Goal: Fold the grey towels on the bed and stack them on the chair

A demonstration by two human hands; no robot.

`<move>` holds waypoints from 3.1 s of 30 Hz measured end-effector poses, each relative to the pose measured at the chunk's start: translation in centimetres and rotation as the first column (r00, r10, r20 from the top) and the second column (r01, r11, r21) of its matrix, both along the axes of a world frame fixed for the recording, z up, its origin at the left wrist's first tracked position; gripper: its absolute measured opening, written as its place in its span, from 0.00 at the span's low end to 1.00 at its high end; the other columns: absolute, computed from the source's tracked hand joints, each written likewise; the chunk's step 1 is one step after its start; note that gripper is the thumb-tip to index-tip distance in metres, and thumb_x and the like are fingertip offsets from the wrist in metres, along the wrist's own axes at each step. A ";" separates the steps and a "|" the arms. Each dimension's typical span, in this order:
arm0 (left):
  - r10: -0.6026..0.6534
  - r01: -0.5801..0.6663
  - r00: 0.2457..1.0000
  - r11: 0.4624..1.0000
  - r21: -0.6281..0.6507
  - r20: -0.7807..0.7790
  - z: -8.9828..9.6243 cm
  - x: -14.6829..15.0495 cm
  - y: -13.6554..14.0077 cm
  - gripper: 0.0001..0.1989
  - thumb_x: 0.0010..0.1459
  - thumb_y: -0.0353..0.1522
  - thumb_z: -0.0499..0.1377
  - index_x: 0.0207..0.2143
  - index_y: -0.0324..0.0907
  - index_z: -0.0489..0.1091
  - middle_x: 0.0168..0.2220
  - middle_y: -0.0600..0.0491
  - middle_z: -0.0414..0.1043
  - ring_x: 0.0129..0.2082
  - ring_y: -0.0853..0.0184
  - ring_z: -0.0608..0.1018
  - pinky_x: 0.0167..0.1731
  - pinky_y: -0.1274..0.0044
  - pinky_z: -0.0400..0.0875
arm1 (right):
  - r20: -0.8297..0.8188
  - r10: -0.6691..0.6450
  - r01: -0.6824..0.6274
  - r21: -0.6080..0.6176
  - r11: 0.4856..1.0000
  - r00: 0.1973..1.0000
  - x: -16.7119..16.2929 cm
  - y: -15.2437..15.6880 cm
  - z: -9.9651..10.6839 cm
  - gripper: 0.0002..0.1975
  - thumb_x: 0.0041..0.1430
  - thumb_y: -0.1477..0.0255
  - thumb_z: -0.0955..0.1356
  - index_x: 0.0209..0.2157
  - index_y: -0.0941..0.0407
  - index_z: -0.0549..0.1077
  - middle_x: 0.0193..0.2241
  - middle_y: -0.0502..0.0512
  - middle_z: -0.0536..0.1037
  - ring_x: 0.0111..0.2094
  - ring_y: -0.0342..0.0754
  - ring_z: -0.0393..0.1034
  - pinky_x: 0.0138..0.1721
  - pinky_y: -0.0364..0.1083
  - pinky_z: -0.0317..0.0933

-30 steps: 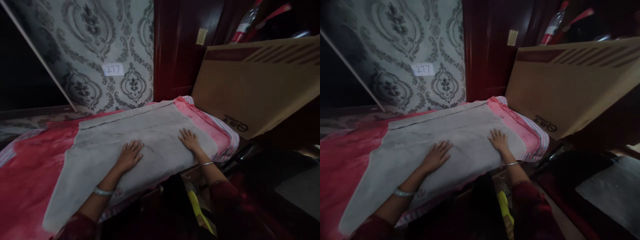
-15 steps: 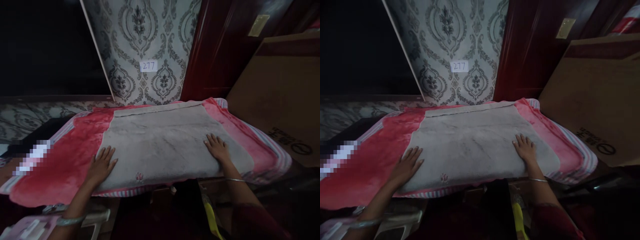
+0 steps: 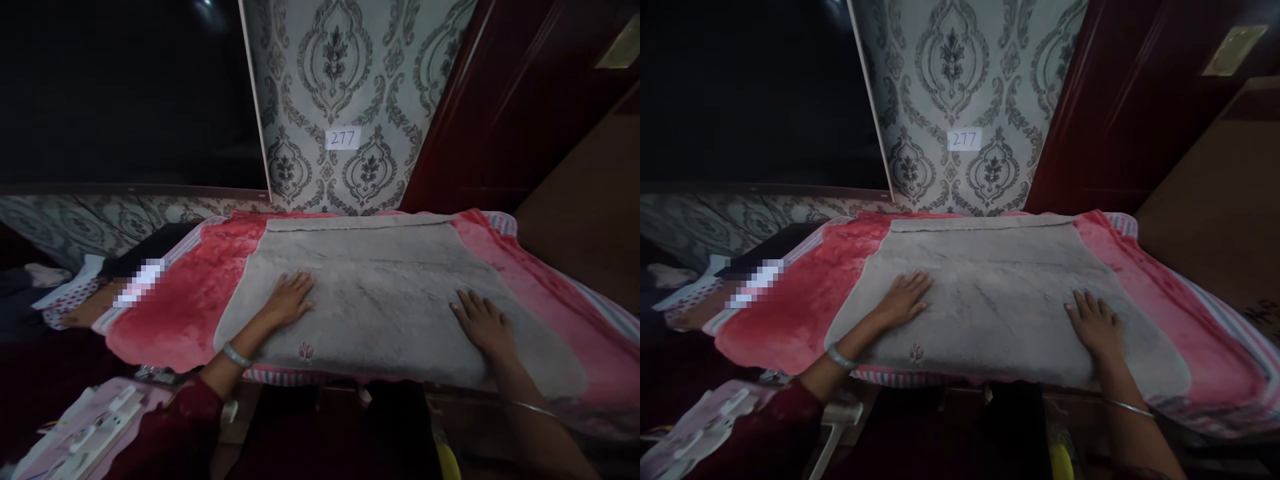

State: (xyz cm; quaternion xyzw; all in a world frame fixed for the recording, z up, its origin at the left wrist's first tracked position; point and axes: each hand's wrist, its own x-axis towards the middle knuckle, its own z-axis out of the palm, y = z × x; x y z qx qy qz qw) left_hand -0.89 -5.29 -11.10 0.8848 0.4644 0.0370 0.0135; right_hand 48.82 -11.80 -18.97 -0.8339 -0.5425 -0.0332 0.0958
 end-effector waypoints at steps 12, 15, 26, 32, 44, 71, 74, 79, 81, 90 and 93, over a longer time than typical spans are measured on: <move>0.106 -0.105 0.994 0.994 0.024 -0.027 -1.9 -1.5 3.6 0.33 0.69 0.47 0.46 0.72 0.46 0.49 0.74 0.44 0.43 0.74 0.54 0.47 0.69 0.51 0.41 | 0.016 0.008 -0.008 0.015 1.000 1.000 0.3 0.1 -0.3 0.36 0.68 0.53 0.47 0.70 0.52 0.58 0.70 0.57 0.56 0.68 0.62 0.51 0.64 0.66 0.51; 0.275 -0.274 0.961 0.961 0.037 -0.041 -1.4 -5.4 3.3 0.33 0.70 0.46 0.45 0.73 0.44 0.48 0.74 0.44 0.42 0.74 0.54 0.46 0.69 0.50 0.40 | 0.025 0.019 -0.020 0.029 0.999 0.999 0.4 0.1 -0.5 0.36 0.68 0.53 0.48 0.70 0.53 0.58 0.70 0.58 0.56 0.68 0.62 0.52 0.63 0.66 0.52; 0.598 -0.594 0.800 0.800 0.081 -0.044 -0.9 -10.5 1.3 0.33 0.69 0.43 0.44 0.72 0.38 0.50 0.73 0.41 0.44 0.73 0.52 0.49 0.67 0.51 0.49 | 0.014 0.006 -0.007 0.026 1.000 1.000 -0.1 0.3 -0.3 0.35 0.68 0.55 0.48 0.70 0.53 0.58 0.70 0.58 0.56 0.68 0.62 0.52 0.64 0.66 0.50; 0.584 -0.576 0.811 0.804 0.149 -0.013 -0.7 -10.3 0.7 0.31 0.69 0.41 0.44 0.69 0.33 0.56 0.71 0.36 0.50 0.71 0.50 0.55 0.66 0.52 0.53 | -0.008 0.013 -0.013 0.025 1.000 1.000 -0.4 0.4 -0.1 0.36 0.68 0.55 0.48 0.70 0.55 0.58 0.70 0.58 0.56 0.68 0.64 0.51 0.65 0.67 0.49; 0.518 -0.530 0.847 0.809 0.254 0.121 0.0 -10.7 3.7 0.29 0.65 0.36 0.51 0.66 0.35 0.61 0.70 0.37 0.54 0.69 0.50 0.60 0.66 0.57 0.55 | 0.016 0.012 -0.013 0.040 0.999 1.000 0.4 0.5 -1.2 0.36 0.68 0.54 0.48 0.70 0.53 0.58 0.70 0.58 0.55 0.68 0.62 0.51 0.64 0.67 0.50; 0.152 -0.214 0.972 0.887 0.410 0.177 0.0 -4.3 11.9 0.25 0.65 0.37 0.44 0.51 0.36 0.75 0.47 0.37 0.77 0.50 0.49 0.75 0.50 0.59 0.66 | -0.042 0.197 -0.166 0.388 0.907 0.979 -0.6 10.9 4.1 0.19 0.64 0.76 0.65 0.54 0.53 0.78 0.63 0.59 0.69 0.59 0.58 0.60 0.58 0.57 0.58; 0.179 -0.236 0.969 0.879 0.415 0.171 0.2 -4.1 11.7 0.26 0.66 0.38 0.43 0.51 0.36 0.76 0.46 0.37 0.77 0.48 0.47 0.75 0.48 0.58 0.67 | -0.035 0.242 -0.209 0.395 0.894 0.970 -0.3 11.6 4.2 0.19 0.63 0.78 0.66 0.52 0.55 0.79 0.61 0.60 0.71 0.57 0.58 0.61 0.58 0.55 0.58; 0.197 -0.251 0.966 0.877 0.409 0.169 0.4 -4.2 11.7 0.24 0.65 0.38 0.43 0.46 0.39 0.77 0.44 0.39 0.77 0.47 0.47 0.75 0.46 0.58 0.68 | -0.055 0.262 -0.220 0.397 0.891 0.963 -0.3 12.4 3.9 0.16 0.65 0.78 0.63 0.46 0.56 0.81 0.50 0.59 0.79 0.52 0.55 0.64 0.55 0.51 0.59; 0.193 -0.254 0.964 0.875 0.412 0.184 0.4 -4.2 11.8 0.23 0.64 0.38 0.44 0.44 0.40 0.78 0.44 0.39 0.78 0.47 0.46 0.75 0.46 0.57 0.68 | -0.063 0.252 -0.206 0.406 0.890 0.966 -0.3 12.4 3.6 0.18 0.66 0.79 0.61 0.45 0.56 0.81 0.45 0.59 0.81 0.51 0.54 0.66 0.54 0.50 0.59; 0.164 -0.249 0.961 0.859 0.447 0.220 0.7 -4.3 11.8 0.24 0.65 0.40 0.42 0.40 0.43 0.77 0.43 0.40 0.79 0.45 0.47 0.77 0.46 0.57 0.69 | -0.084 0.119 -0.067 0.464 0.883 0.989 1.3 12.9 2.9 0.23 0.60 0.83 0.60 0.49 0.57 0.80 0.52 0.59 0.78 0.54 0.56 0.63 0.54 0.52 0.59; 0.198 -0.277 0.956 0.857 0.436 0.217 0.8 -4.4 11.7 0.23 0.64 0.40 0.44 0.40 0.42 0.77 0.43 0.39 0.79 0.47 0.46 0.77 0.47 0.56 0.69 | -0.085 0.092 -0.040 0.479 0.877 0.992 1.7 12.9 2.7 0.20 0.61 0.81 0.60 0.44 0.57 0.81 0.46 0.60 0.80 0.52 0.56 0.63 0.52 0.51 0.59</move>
